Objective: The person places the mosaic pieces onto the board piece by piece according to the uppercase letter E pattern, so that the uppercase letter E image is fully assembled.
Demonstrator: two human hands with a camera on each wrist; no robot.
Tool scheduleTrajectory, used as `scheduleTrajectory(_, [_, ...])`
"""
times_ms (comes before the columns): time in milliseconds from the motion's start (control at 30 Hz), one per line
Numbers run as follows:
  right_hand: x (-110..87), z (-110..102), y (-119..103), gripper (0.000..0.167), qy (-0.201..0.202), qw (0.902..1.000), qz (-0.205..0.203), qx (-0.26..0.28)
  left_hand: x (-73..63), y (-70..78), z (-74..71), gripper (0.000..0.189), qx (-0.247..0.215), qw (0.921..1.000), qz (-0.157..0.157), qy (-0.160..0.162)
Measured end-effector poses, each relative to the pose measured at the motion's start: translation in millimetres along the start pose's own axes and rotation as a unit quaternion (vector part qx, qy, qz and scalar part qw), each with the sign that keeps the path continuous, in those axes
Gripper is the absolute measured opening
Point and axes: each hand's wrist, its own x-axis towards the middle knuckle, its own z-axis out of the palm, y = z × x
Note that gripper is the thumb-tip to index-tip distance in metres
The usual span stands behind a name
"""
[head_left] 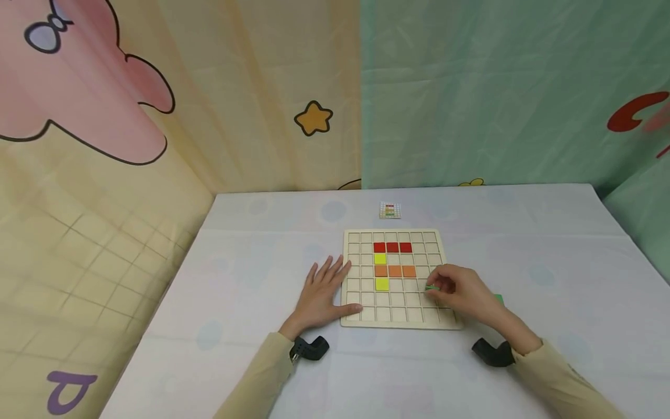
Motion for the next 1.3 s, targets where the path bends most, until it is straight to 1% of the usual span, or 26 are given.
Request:
scheduleTrajectory(100, [9.8,16.8,-9.4,0.017,-0.039,0.9982,-0.005,0.045,0.3,0.7,-1.5,0.094,-0.001,1.0,0.002,0.002])
scheduleTrajectory(200, [18.9,30.5,-18.5,0.015,-0.074,0.9944,0.003,0.076,0.2,1.3,-2.3,0.094,-0.001,1.0,0.004,0.003])
scheduleTrajectory(267, [24.2,37.6,-23.5,0.013,-0.089,0.9924,0.001,0.086,0.1,1.6,-2.7,0.094,-0.001,1.0,0.006,0.005])
scheduleTrajectory(367, [30.5,45.1,-28.5,0.012,-0.097,0.9911,-0.008,0.091,0.3,1.8,-2.8,0.094,0.001,1.0,0.004,0.004])
scheduleTrajectory(633, [40.0,52.3,-35.3,0.01,-0.096,0.9932,-0.005,0.066,0.8,0.5,-1.5,0.094,0.007,1.0,0.003,0.003])
scheduleTrajectory(767, [38.5,53.5,-37.2,0.009,-0.078,0.9965,-0.003,0.028,-0.1,0.8,-2.1,0.094,0.007,1.0,0.005,0.005])
scheduleTrajectory(900, [36.6,55.2,-40.5,0.009,-0.056,0.9983,-0.006,-0.015,-0.2,0.8,-2.4,0.094,0.009,1.0,0.002,0.0])
scheduleTrajectory(1000, [36.3,56.2,-42.7,0.007,-0.056,0.9979,-0.001,-0.034,-0.2,0.5,-1.9,0.093,0.01,0.9999,0.002,0.002])
scheduleTrajectory(1100, [34.7,55.4,-42.9,0.006,-0.066,0.9967,0.002,-0.047,0.1,0.2,-1.0,0.093,0.011,0.9999,0.004,0.006])
scheduleTrajectory(1233, [26.2,47.1,-37.1,0.009,-0.074,0.9961,-0.031,-0.037,0.6,0.3,-0.7,0.094,0.013,0.9999,0.003,0.006])
scheduleTrajectory(1300, [18.5,39.5,-31.4,0.009,-0.065,0.9965,-0.048,-0.024,0.4,0.5,-0.7,0.094,0.01,0.9999,0.003,0.006])
